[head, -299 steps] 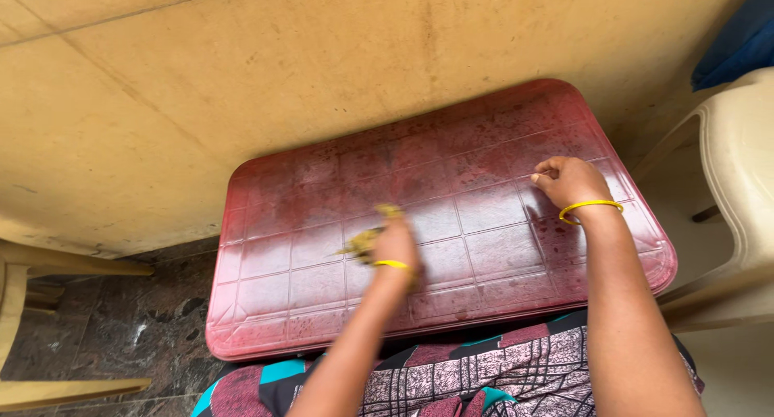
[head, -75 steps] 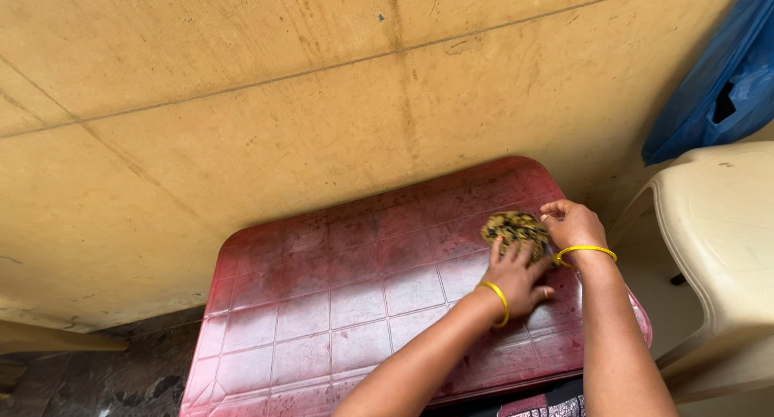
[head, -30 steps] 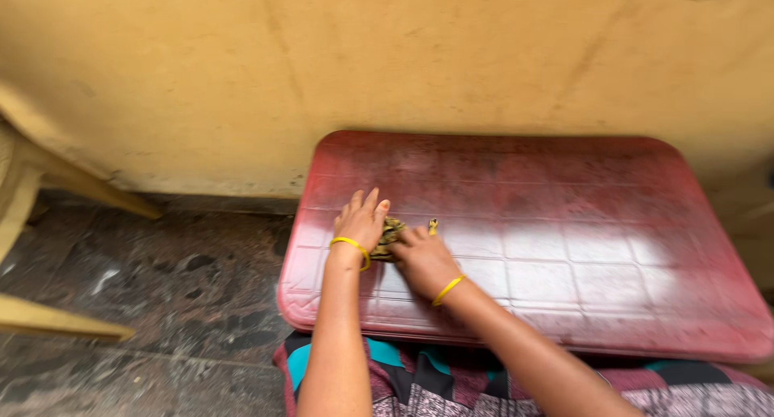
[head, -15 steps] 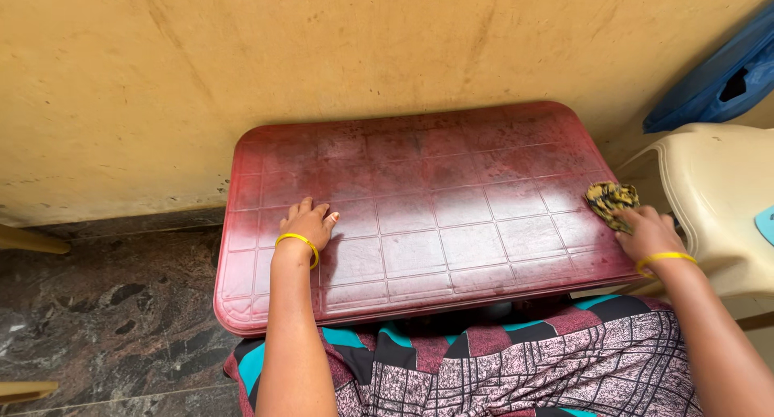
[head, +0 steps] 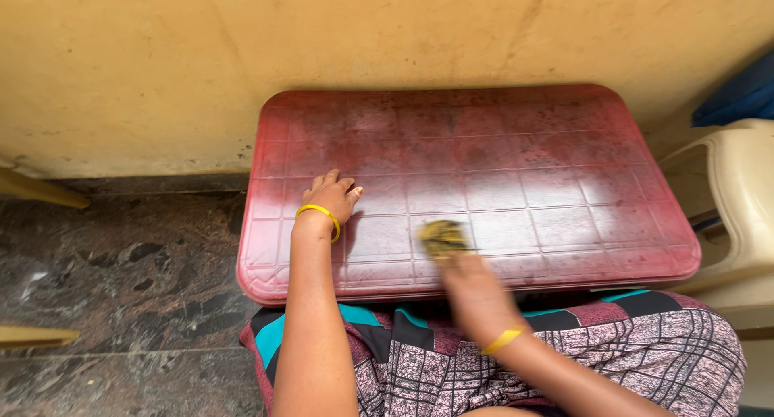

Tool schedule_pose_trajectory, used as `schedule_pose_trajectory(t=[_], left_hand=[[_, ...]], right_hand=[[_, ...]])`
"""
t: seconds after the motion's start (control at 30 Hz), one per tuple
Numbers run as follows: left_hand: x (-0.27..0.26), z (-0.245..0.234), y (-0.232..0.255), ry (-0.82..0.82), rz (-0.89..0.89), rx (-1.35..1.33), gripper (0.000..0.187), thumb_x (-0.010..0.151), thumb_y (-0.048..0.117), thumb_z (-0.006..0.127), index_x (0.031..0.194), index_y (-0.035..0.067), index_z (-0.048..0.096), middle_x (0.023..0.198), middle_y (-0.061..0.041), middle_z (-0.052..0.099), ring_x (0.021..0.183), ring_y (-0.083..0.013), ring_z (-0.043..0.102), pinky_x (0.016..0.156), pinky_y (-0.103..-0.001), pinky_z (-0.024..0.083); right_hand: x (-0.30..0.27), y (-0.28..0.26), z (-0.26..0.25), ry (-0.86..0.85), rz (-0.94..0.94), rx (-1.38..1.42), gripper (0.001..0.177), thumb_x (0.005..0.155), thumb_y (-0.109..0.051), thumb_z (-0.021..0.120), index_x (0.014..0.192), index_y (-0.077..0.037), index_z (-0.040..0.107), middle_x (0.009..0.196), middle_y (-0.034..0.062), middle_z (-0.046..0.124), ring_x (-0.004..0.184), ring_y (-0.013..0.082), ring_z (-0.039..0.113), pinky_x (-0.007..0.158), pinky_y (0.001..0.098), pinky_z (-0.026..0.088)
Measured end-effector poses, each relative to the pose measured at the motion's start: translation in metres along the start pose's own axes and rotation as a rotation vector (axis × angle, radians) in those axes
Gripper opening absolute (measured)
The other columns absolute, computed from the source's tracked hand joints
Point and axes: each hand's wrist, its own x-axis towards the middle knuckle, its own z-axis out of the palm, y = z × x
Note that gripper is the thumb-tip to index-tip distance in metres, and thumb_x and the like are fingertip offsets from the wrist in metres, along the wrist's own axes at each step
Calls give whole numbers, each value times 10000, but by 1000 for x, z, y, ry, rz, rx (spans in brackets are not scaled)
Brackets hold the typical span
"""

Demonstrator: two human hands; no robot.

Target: The person wipes the surface of a red plastic table using a patterned cloth, then dips the cloth into a bucket of water and wrings it out.

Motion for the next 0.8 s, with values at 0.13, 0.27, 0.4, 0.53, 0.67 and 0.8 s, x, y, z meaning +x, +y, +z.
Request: schedule_pose_trajectory(t=[0.13, 0.27, 0.4, 0.53, 0.67, 0.8], left_hand=[[13, 13, -25, 48, 82, -61, 519, 1024, 500, 468, 1421, 194, 601, 1614, -118, 383, 1503, -327, 333, 1212, -490, 291], [18, 11, -34, 137, 187, -196, 529, 1062, 488, 452, 1437, 140, 589, 1575, -170, 451, 1489, -361, 394, 1222, -446, 324], [-2, -12, -24, 168, 125, -282, 538, 1026, 488, 452, 1459, 184, 551, 1613, -160, 355, 1465, -369, 362, 1177, -482, 321], [-18, -31, -18, 202, 57, -259, 544, 1014, 498, 442, 1465, 205, 533, 1618, -127, 356, 1461, -360, 361, 1166, -544, 297], [-21, -32, -17, 146, -10, -176, 531, 1012, 504, 452, 1449, 220, 550, 1598, -117, 381, 1437, -382, 361, 1188, -558, 255], [-22, -27, -16, 99, -29, -103, 521, 1025, 520, 444, 1427, 215, 574, 1580, -107, 424, 1448, -344, 386, 1189, -527, 292]], right_hand=[[51, -95, 13, 37, -234, 239, 509, 775, 5, 578, 1283, 13, 611, 1179, 214, 601, 1108, 400, 566, 867, 460, 516], [101, -110, 26, 77, -238, 566, 411, 837, 23, 575, 1199, -85, 737, 1089, 154, 684, 1030, 344, 632, 920, 418, 534], [147, -27, 16, -378, 242, 1217, 432, 852, -20, 608, 1238, -158, 744, 1050, 146, 732, 858, 220, 679, 729, 333, 553], [116, 98, -12, -23, 161, 1245, 454, 850, -70, 604, 1295, -98, 689, 1206, 118, 705, 1075, 231, 667, 909, 375, 558], [97, 150, 3, 144, 332, 301, 444, 922, -177, 659, 1364, -135, 650, 1282, 190, 657, 1169, 363, 625, 1014, 464, 492], [115, 148, 22, 183, 94, 371, 423, 868, -200, 670, 1289, -174, 702, 1268, 182, 685, 1157, 364, 644, 990, 439, 522]])
